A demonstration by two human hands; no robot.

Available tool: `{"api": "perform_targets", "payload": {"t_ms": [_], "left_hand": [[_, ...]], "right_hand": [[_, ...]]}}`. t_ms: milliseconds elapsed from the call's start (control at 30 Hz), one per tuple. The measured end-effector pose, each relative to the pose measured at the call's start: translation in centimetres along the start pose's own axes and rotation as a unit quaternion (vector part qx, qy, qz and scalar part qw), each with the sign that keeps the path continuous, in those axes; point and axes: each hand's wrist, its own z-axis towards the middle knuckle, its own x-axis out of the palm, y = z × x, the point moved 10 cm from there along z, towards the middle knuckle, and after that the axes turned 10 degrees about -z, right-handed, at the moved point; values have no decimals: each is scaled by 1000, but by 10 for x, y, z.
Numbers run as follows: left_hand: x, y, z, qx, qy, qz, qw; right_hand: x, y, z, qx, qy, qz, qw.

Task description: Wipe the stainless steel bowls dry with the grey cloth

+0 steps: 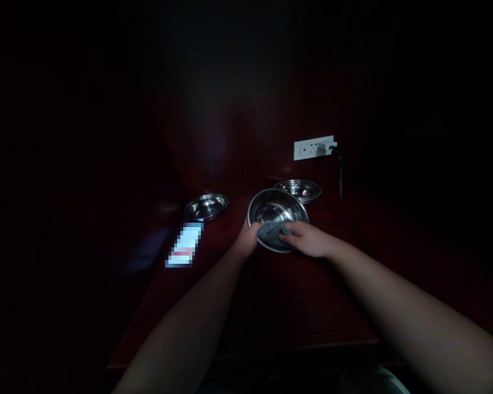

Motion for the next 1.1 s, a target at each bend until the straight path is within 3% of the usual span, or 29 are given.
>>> {"api": "perform_targets", "payload": {"t_ms": [133, 367, 633, 900, 1100], "left_hand": [[-7, 2, 5, 1, -18, -1, 1000], [-6, 4, 3, -18, -24, -4, 1000], [-6, 10, 1, -49, -25, -20, 998], [15, 4, -5, -18, 89, -42, 995], [11, 0, -5, 1, 49, -25, 998]], "right_hand": [[0, 1, 0, 2, -1, -42, 999], [-12, -10, -4, 75, -21, -175, 981], [-9, -9, -4, 60, -3, -118, 991], [-9, -16, -1, 59, -20, -73, 995], [-7, -14, -1, 50, -18, -50, 997]]}}
